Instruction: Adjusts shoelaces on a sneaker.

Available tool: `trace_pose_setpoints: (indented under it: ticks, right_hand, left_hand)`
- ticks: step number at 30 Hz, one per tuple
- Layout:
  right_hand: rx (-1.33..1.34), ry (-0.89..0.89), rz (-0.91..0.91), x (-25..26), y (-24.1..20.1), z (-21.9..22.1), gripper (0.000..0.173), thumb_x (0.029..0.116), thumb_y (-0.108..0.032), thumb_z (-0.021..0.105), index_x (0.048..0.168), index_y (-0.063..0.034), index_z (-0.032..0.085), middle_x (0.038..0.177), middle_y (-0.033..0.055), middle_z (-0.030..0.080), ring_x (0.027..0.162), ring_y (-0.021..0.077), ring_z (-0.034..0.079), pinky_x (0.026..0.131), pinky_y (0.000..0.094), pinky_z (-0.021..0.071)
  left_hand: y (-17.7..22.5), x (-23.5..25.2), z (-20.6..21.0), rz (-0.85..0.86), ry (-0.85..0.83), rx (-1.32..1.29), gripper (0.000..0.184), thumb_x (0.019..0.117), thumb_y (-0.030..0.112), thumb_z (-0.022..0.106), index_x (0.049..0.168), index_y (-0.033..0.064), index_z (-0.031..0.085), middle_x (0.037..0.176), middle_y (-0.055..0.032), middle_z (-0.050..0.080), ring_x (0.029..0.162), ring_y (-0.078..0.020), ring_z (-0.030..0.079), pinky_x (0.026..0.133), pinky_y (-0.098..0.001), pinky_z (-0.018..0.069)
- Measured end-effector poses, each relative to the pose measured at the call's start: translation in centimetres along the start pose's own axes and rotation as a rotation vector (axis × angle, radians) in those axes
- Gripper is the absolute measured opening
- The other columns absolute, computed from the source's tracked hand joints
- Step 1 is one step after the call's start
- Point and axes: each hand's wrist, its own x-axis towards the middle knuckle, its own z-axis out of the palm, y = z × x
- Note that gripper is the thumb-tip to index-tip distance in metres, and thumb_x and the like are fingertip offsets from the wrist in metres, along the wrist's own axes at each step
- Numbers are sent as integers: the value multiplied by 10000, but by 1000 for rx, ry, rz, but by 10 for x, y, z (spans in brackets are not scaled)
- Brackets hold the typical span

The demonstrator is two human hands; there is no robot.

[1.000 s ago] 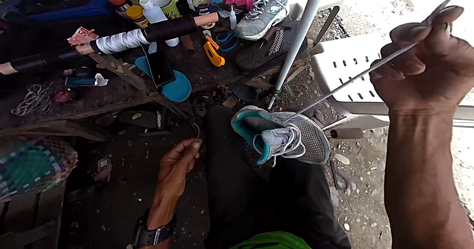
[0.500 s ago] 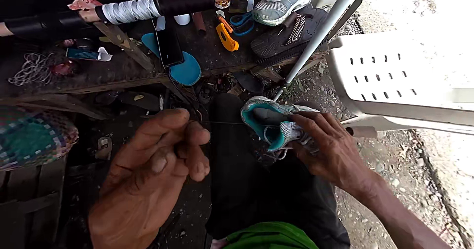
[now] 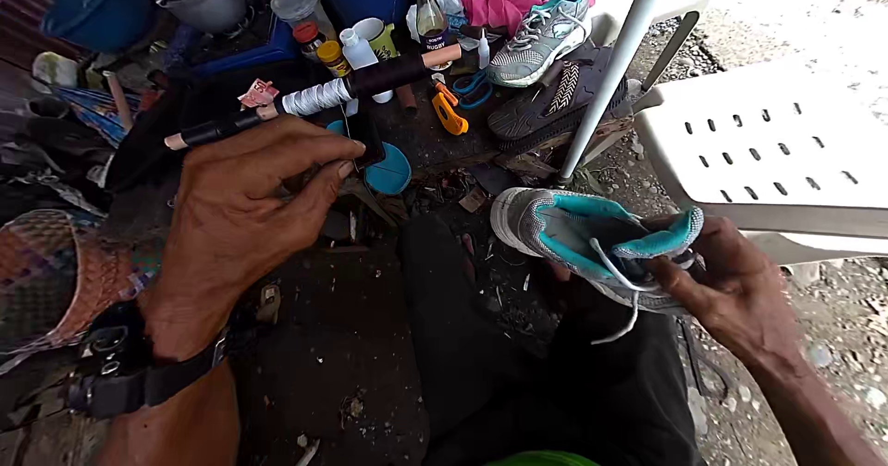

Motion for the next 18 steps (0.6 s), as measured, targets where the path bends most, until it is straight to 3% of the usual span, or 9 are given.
trace_pose_setpoints:
  ticks: [3, 7, 9, 11, 14, 16, 18]
  right_hand:
    - [25, 24, -6, -1, 5, -5, 394, 870, -334, 734, 1189, -126, 631, 1133, -36, 716, 1054, 59, 677, 921, 241, 570]
    - [74, 29, -25, -2, 9, -10, 408, 864, -369, 744, 1208, -179, 634, 1144, -81, 714, 1066, 44, 672, 927, 225, 566]
    - [102, 13, -31, -4, 11, -10, 402, 864, -372, 751, 1212, -210, 630, 1158, -98, 712, 1071, 34, 672, 920, 214, 568]
    - [117, -23, -37, -6, 12, -10, 398, 872, -357, 750, 1223, -218, 623, 1176, -88, 711, 1084, 46, 674, 929, 228, 572]
    - [107, -78, -72, -2, 15, -7, 392, 869, -358, 741, 1227, -238, 634, 1180, -99, 707, 1086, 24, 665, 925, 215, 567]
    - [80, -106, -94, 2, 13, -5, 383, 869, -350, 729, 1213, -198, 657, 1156, -78, 712, 1071, 8, 661, 920, 206, 564]
    - [43, -154, -115, 1, 11, -6, 381, 868, -307, 712, 1192, -112, 672, 1137, -5, 718, 1073, 46, 660, 938, 244, 558]
  left_hand:
    - [-11, -17, -39, -9, 35, 122, 223, 981, 209, 642, 1154, 109, 741, 1110, -39, 702, 914, -106, 675, 768, -259, 571]
    - [30, -45, -83, -188, 169, 186, 241, 944, 152, 655, 1069, -42, 722, 1020, -118, 695, 860, -105, 637, 748, -240, 521]
    - [39, -78, -93, -279, 240, 193, 235, 946, 193, 670, 1047, -13, 723, 987, -45, 672, 818, -23, 594, 698, -156, 480]
    - [34, -129, -97, -394, 271, 154, 213, 936, 180, 693, 1032, -7, 728, 976, -22, 679, 814, 6, 603, 697, -134, 499]
    - [15, -223, -90, -626, 246, 66, 185, 933, 101, 704, 1099, 21, 723, 1045, 3, 707, 864, -3, 634, 761, -198, 551]
    - [15, -267, -72, -793, 225, 77, 202, 928, 60, 697, 1100, -44, 700, 1012, -26, 706, 821, 31, 612, 743, -188, 541]
    - [9, -307, -46, -931, 176, 48, 229, 941, 50, 679, 1104, -110, 675, 1010, -108, 710, 822, 13, 617, 770, -207, 544]
